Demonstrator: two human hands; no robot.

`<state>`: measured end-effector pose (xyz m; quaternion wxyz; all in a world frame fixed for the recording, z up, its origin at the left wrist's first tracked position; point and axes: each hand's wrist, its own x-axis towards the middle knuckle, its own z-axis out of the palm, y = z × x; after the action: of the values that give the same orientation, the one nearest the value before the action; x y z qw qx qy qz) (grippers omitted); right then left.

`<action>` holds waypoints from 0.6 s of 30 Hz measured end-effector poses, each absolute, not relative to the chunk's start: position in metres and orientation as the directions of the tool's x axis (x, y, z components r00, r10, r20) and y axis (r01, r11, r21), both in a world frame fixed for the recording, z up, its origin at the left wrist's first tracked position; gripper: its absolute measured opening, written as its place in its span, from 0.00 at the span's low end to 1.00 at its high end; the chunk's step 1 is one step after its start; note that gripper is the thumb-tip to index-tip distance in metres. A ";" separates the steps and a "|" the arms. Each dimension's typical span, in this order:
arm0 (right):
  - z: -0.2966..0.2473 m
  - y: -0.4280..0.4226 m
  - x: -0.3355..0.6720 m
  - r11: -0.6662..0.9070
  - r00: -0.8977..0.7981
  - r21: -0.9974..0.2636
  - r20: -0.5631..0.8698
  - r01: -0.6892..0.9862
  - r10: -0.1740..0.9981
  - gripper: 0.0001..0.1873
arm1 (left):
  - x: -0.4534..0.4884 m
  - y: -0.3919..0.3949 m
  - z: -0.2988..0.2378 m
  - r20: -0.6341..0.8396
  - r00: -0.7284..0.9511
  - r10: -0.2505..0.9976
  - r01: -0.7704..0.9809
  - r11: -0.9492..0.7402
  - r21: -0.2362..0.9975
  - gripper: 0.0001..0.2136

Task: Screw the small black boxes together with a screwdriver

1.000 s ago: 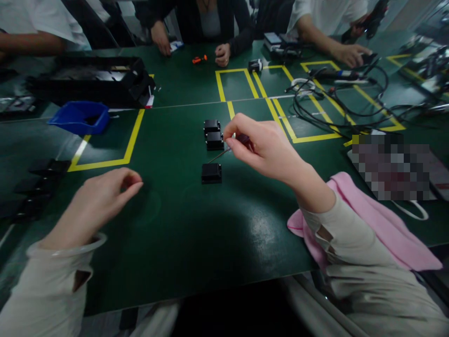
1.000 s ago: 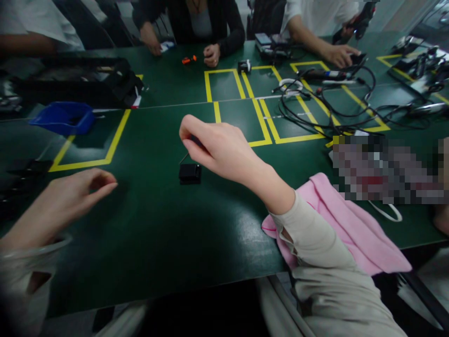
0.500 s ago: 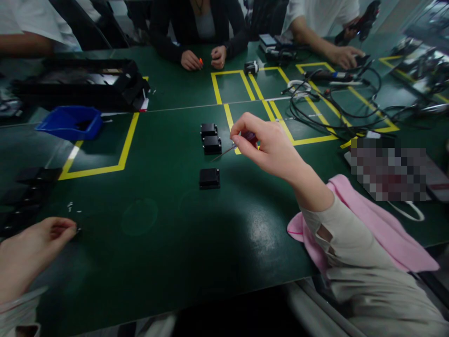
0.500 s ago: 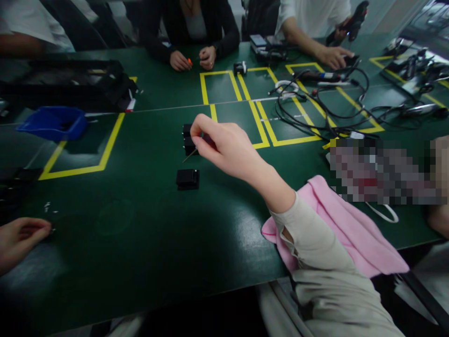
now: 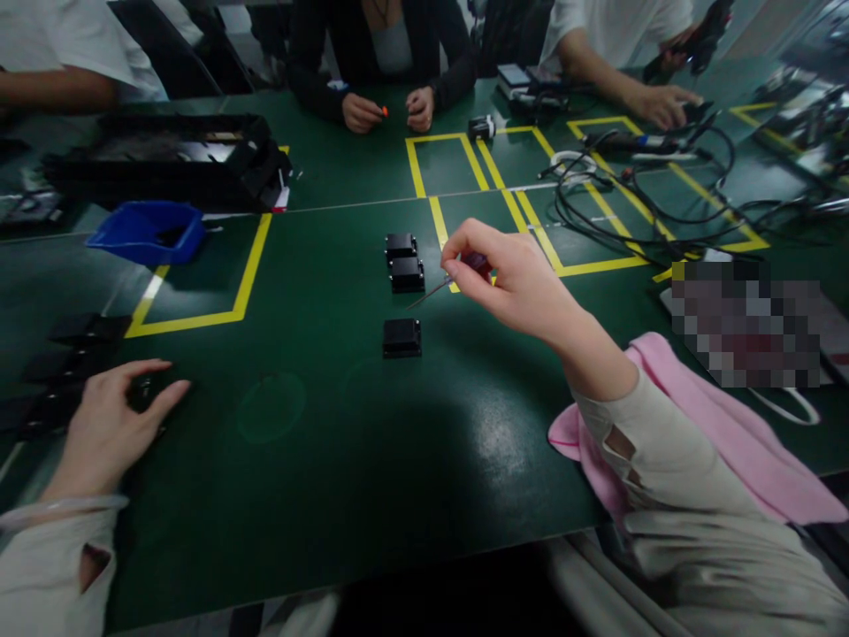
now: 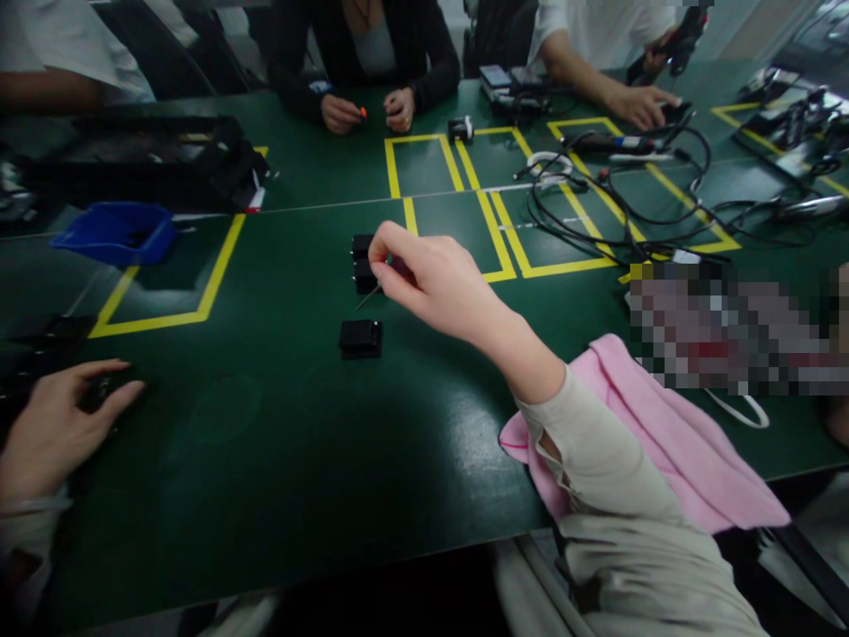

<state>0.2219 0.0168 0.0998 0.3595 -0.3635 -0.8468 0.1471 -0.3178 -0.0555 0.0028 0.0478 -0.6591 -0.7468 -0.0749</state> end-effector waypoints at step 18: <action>0.096 0.018 0.221 0.716 -0.501 -0.521 0.512 0.465 0.698 0.06 | -0.301 -0.120 0.004 0.093 -0.146 0.985 0.975 0.127 0.181 0.07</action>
<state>0.2206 0.0178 0.0957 0.3644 -0.3416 -0.8515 0.1596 -0.3008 -0.1201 0.0041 -0.0244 -0.6530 -0.7504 -0.0992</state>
